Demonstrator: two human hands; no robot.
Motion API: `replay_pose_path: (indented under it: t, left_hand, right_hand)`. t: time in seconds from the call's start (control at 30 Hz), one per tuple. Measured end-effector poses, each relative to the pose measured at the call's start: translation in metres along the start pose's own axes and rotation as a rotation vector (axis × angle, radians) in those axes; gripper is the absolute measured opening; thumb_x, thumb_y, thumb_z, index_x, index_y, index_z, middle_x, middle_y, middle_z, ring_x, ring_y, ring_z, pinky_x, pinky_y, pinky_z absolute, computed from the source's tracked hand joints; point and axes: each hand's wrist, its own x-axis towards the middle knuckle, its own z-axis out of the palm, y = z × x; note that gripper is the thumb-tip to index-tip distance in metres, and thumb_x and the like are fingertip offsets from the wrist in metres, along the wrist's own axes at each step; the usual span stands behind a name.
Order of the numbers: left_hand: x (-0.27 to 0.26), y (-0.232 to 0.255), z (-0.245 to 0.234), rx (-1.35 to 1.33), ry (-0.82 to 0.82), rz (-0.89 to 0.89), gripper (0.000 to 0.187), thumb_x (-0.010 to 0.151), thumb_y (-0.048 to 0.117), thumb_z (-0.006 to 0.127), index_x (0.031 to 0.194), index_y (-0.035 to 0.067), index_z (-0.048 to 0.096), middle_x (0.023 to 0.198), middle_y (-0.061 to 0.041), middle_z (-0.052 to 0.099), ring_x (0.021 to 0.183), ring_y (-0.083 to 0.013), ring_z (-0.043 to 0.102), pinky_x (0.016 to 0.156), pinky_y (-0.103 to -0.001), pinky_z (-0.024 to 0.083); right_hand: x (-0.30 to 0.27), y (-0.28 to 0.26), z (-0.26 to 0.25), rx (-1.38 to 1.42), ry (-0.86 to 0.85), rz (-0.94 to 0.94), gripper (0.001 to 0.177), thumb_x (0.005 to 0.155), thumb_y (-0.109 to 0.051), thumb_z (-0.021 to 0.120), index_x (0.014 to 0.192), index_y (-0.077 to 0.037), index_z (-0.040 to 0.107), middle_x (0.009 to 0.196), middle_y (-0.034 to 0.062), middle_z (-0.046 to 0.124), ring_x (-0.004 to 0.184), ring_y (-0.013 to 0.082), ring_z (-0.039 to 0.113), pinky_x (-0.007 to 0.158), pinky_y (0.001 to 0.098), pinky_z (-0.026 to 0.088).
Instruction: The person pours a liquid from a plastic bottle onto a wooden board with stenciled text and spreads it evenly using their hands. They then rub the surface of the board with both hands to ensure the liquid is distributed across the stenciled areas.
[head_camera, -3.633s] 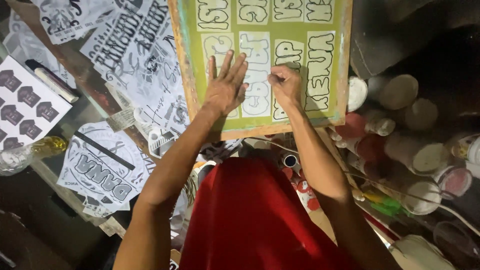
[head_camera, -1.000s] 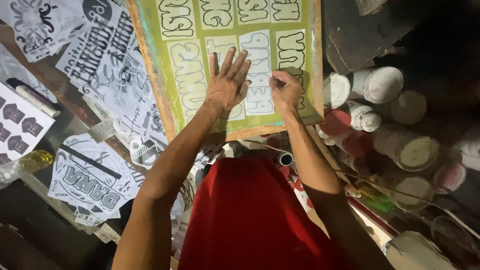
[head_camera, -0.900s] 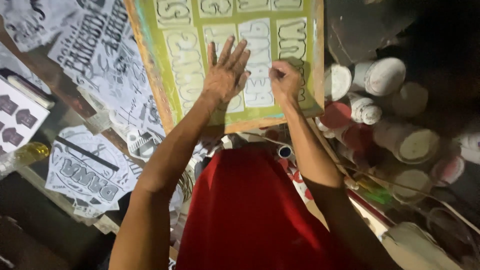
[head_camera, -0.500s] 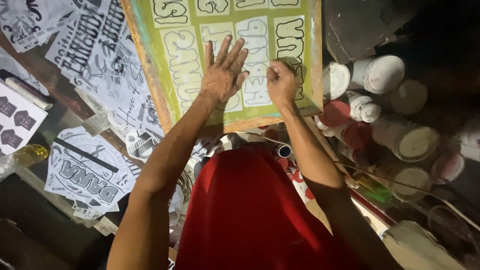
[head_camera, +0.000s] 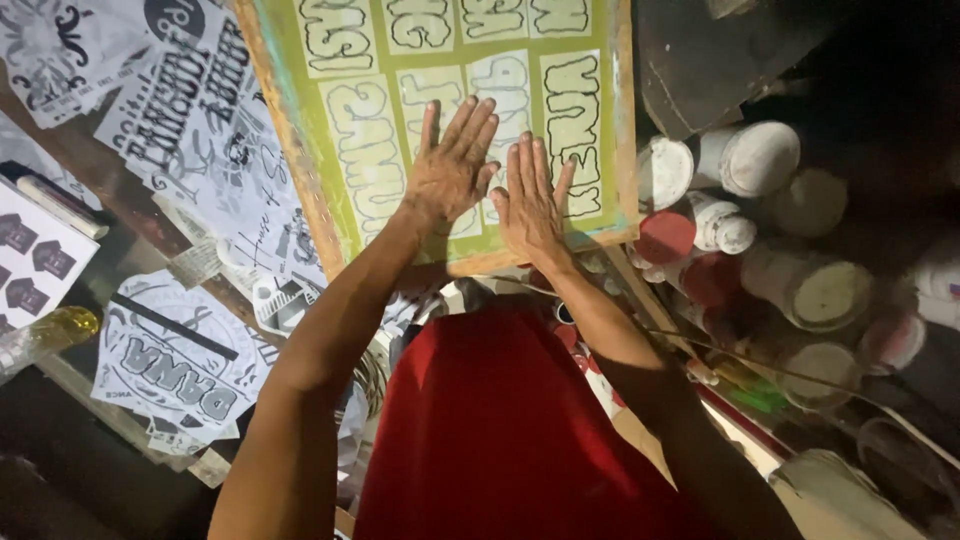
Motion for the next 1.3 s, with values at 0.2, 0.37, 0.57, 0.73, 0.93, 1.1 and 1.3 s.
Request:
replay_pose_path:
  t: [0.2,0.37,0.57,0.73,0.93,1.1,1.3]
  left_hand:
    - [0.002,-0.002,0.009,-0.057,0.109,0.007,0.070,0.108,0.053,0.021,0.166,0.013,0.015,0.173,-0.003,0.007,0.159,-0.0249,0.001,0.125,-0.060,-0.011]
    - [-0.001,-0.001,0.016,-0.123,0.196,0.009,0.068,0.110,0.052,0.034,0.165,0.015,0.021,0.174,-0.003,0.011,0.160,-0.0261,0.008,0.127,-0.063,-0.005]
    - [0.005,-0.005,0.030,-0.115,0.252,0.034,0.069,0.109,0.052,0.036,0.165,0.014,0.022,0.174,-0.002,0.011,0.159,-0.0262,0.007,0.126,-0.064,-0.006]
    - [0.003,-0.002,0.025,-0.101,0.215,0.010,0.069,0.109,0.050,0.037,0.166,0.014,0.022,0.174,-0.002,0.009,0.159,-0.0262,0.002,0.127,-0.065,-0.004]
    - [0.005,-0.001,0.023,-0.134,0.212,0.000,0.070,0.108,0.051,0.040,0.165,0.013,0.025,0.174,-0.003,0.011,0.160,-0.0271,0.004,0.126,-0.064,-0.005]
    - [0.005,0.000,0.023,-0.159,0.222,-0.022,0.072,0.106,0.051,0.044,0.166,0.017,0.024,0.174,0.000,0.008,0.160,-0.0249,0.003,0.127,-0.063,-0.005]
    - [0.016,0.000,0.030,-0.247,0.411,-0.102,0.070,0.109,0.056,0.038,0.165,0.017,0.025,0.173,-0.003,0.015,0.160,-0.0265,0.010,0.128,-0.060,-0.001]
  right_hand:
    - [0.007,0.011,0.007,0.074,0.169,-0.001,0.061,0.112,-0.040,0.034,0.161,-0.006,0.022,0.168,0.0142,0.018,0.157,0.0290,0.013,0.123,0.0614,-0.003]
    - [0.017,0.054,0.030,0.176,0.729,0.104,0.033,0.108,-0.034,0.057,0.134,-0.015,0.062,0.106,0.0030,0.061,0.093,0.0230,0.056,0.083,0.0436,0.037]
    - [0.037,0.086,0.061,0.127,0.730,0.165,0.031,0.090,-0.035,0.081,0.112,-0.014,0.078,0.098,0.0113,0.078,0.098,0.0285,0.073,0.100,0.0375,0.045]
    - [0.034,0.080,0.054,0.102,0.671,0.178,0.030,0.089,-0.034,0.079,0.109,-0.011,0.079,0.097,0.0152,0.078,0.098,0.0325,0.073,0.097,0.0445,0.049]
    - [0.037,0.048,-0.014,0.661,0.487,0.309,0.022,0.097,-0.009,0.073,0.111,0.007,0.071,0.096,0.0324,0.071,0.095,0.0476,0.069,0.091,0.0600,0.051]
    - [0.030,0.047,-0.060,0.638,0.604,0.258,0.019,0.087,-0.007,0.076,0.104,-0.001,0.074,0.088,0.0229,0.072,0.087,0.0394,0.070,0.083,0.0503,0.052]
    - [0.024,0.066,-0.087,0.601,0.783,0.171,0.025,0.070,-0.003,0.081,0.092,-0.014,0.079,0.073,0.0067,0.073,0.072,0.0254,0.073,0.070,0.0337,0.055]
